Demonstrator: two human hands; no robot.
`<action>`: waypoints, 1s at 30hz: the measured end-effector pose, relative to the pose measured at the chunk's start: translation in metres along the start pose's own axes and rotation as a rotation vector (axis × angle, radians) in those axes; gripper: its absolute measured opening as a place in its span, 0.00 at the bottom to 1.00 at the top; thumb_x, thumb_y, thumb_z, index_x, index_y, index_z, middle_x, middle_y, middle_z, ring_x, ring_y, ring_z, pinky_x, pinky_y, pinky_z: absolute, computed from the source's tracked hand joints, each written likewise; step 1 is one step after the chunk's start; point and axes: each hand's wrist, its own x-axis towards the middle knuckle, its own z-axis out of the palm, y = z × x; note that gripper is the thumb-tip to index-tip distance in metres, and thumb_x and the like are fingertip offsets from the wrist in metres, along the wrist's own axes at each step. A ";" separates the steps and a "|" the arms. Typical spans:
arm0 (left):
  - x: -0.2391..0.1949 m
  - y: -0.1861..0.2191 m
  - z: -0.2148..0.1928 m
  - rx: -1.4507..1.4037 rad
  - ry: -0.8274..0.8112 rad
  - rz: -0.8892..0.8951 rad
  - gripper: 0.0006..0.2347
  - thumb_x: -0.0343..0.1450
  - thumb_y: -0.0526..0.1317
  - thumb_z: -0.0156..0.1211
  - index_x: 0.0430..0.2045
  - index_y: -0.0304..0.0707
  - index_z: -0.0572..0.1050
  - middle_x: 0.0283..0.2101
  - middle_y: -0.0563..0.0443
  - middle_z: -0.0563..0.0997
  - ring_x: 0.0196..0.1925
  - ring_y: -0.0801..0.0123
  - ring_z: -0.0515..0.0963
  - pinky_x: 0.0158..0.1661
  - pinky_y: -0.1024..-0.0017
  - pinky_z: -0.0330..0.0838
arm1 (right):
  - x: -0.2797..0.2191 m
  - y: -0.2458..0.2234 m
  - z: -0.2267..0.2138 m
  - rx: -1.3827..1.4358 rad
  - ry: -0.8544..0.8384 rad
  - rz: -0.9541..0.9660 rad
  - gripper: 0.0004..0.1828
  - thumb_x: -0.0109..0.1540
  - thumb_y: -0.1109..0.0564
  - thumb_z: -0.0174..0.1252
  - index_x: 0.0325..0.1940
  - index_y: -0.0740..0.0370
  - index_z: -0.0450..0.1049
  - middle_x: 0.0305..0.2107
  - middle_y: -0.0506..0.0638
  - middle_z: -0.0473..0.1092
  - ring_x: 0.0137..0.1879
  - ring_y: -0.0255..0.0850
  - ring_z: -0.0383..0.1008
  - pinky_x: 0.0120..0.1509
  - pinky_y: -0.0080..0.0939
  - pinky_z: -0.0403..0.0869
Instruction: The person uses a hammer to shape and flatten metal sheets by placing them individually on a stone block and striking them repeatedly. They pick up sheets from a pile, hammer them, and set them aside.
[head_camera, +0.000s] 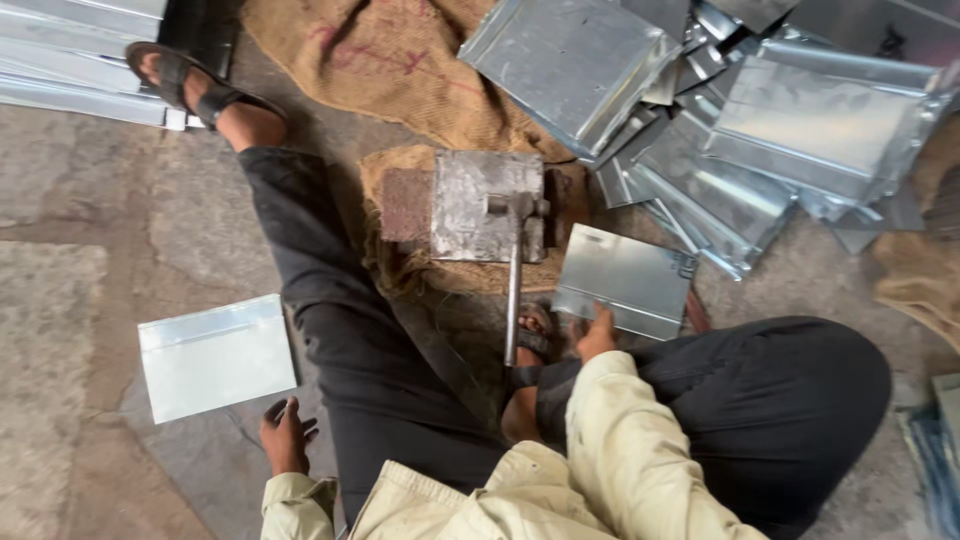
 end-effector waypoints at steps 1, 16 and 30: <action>0.001 0.003 -0.004 -0.024 0.003 0.054 0.20 0.75 0.43 0.60 0.58 0.32 0.68 0.49 0.41 0.78 0.36 0.53 0.83 0.31 0.64 0.76 | 0.001 -0.003 0.005 0.065 0.001 0.004 0.23 0.57 0.42 0.66 0.45 0.55 0.67 0.34 0.50 0.66 0.35 0.45 0.70 0.35 0.45 0.78; -0.051 0.162 0.142 -0.134 0.003 0.683 0.15 0.74 0.42 0.63 0.50 0.34 0.72 0.49 0.47 0.78 0.38 0.69 0.78 0.35 0.72 0.76 | 0.003 -0.055 0.031 0.139 0.147 -0.490 0.25 0.58 0.61 0.59 0.58 0.59 0.60 0.30 0.57 0.68 0.22 0.42 0.65 0.21 0.42 0.63; -0.089 0.134 0.242 -0.440 -1.229 -0.119 0.47 0.68 0.80 0.31 0.57 0.33 0.74 0.46 0.39 0.81 0.39 0.51 0.82 0.41 0.52 0.79 | -0.220 -0.076 0.034 -1.209 -0.452 -2.266 0.07 0.70 0.60 0.67 0.43 0.65 0.75 0.41 0.56 0.73 0.45 0.50 0.71 0.53 0.47 0.71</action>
